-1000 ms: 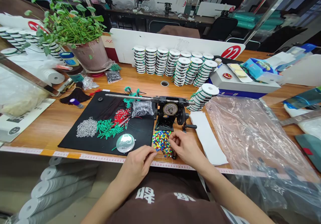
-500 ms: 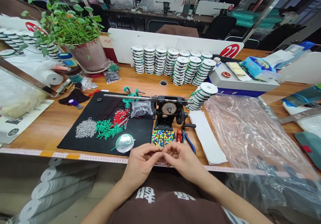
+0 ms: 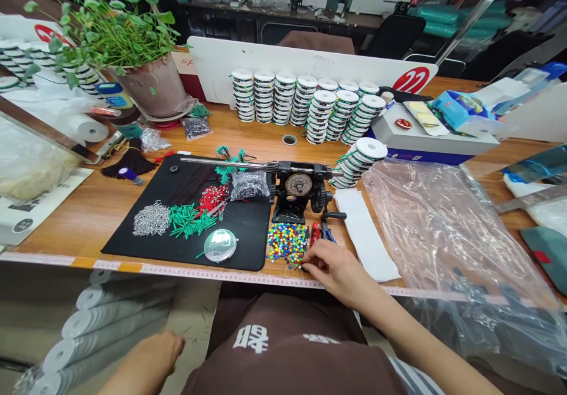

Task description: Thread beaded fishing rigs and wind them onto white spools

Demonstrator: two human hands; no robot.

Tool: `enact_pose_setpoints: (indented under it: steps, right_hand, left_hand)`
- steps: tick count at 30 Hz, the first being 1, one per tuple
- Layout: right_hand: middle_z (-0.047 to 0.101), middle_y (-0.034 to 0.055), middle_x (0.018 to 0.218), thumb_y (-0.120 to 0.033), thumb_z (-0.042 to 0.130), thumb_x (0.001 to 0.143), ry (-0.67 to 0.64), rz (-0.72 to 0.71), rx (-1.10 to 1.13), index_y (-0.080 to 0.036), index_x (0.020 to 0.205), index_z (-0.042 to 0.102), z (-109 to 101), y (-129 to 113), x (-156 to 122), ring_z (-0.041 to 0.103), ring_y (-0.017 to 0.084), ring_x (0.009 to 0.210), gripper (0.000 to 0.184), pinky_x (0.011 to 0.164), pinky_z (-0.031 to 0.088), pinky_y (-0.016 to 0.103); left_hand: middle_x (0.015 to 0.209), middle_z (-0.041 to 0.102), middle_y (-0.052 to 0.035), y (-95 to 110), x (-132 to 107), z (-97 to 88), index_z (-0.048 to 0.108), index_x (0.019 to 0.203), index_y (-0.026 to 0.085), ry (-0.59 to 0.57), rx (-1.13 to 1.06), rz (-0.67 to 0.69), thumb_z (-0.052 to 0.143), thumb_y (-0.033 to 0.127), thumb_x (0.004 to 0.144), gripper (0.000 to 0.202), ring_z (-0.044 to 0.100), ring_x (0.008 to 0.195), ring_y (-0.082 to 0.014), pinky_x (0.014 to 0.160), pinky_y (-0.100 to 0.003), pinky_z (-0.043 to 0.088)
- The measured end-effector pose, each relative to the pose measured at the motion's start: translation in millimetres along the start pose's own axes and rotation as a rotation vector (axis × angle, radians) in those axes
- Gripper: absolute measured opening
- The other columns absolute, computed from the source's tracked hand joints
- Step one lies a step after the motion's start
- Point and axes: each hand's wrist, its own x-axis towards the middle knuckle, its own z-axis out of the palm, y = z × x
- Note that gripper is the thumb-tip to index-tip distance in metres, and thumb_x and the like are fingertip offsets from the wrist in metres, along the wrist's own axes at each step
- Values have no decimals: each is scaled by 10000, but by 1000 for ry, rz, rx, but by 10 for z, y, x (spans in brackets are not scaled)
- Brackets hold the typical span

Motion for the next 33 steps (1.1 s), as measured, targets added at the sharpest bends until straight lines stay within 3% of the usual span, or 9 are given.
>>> enact_pose_setpoints:
  steps: [2, 5, 7, 10, 13, 15, 19, 26, 33]
  right_hand:
    - [624, 37, 853, -100, 679, 881, -25, -43, -77, -189, 856, 628, 54, -45, 27, 593, 209, 826, 105, 734, 449, 311]
    - [623, 45, 880, -127, 714, 875, -38, -77, -172, -185, 893, 630, 139, -77, 56, 589, 223, 874, 104, 783, 436, 337]
    - [625, 45, 878, -141, 721, 879, -39, -82, -220, -183, 903, 631, 175, -60, 77, 588, 224, 868, 102, 780, 426, 343]
    - [624, 45, 861, -160, 744, 873, -32, -93, -276, -176, 885, 635, 202, -27, 112, 588, 228, 842, 111, 744, 410, 341]
    - [628, 45, 866, -164, 751, 873, -29, -139, -303, -178, 879, 642, 209, -24, 131, 593, 238, 855, 110, 737, 399, 344]
    - [627, 46, 875, -153, 737, 882, -24, -160, -312, -179, 885, 643, 200, -27, 126, 594, 245, 866, 98, 740, 400, 350]
    - [612, 60, 902, -101, 704, 885, 7, -149, -305, -164, 907, 630, 152, 3, 78, 588, 249, 875, 99, 748, 419, 355]
    - [596, 54, 909, -99, 661, 912, 80, -146, -178, -173, 929, 598, 143, 56, -49, 571, 240, 865, 98, 772, 440, 358]
    - [609, 63, 892, -102, 619, 936, 234, -99, -180, -174, 899, 612, 152, 75, -31, 573, 234, 839, 81, 761, 440, 348]
  left_hand:
    - [683, 728, -129, 177, 36, -98, 731, 713, 186, -26, 70, 70, 458, 140, 829, 300, 741, 745, -359, 666, -399, 526]
    - [710, 732, -60, 571, 113, -386, 708, 817, 220, 64, -22, 266, 458, 232, 957, 287, 733, 705, -273, 613, -297, 482]
    - [760, 725, -21, 802, 168, -546, 681, 879, 221, 195, -163, 478, 466, 243, 995, 245, 708, 698, -194, 622, -247, 465]
    - [842, 704, -18, 1059, 282, -661, 654, 963, 196, 493, -310, 759, 493, 206, 1006, 167, 654, 755, -148, 702, -231, 470]
    - [866, 678, -39, 1264, 449, -692, 653, 979, 169, 750, -287, 825, 553, 153, 973, 102, 581, 776, -163, 719, -263, 458]
    - [861, 657, -48, 1379, 564, -706, 664, 963, 162, 831, -239, 821, 564, 132, 961, 104, 534, 758, -169, 695, -278, 439]
    - [861, 639, -39, 1517, 708, -724, 686, 965, 197, 822, -125, 891, 579, 203, 964, 108, 497, 742, -181, 660, -309, 384]
    - [1020, 672, -52, 1491, 757, -668, 620, 1243, 217, 772, 83, 904, 639, 290, 935, 316, 522, 832, -218, 702, -346, 344]
    - [932, 657, -53, 1413, 748, -666, 650, 1166, 211, 744, 34, 932, 623, 304, 946, 241, 524, 805, -214, 697, -341, 343]
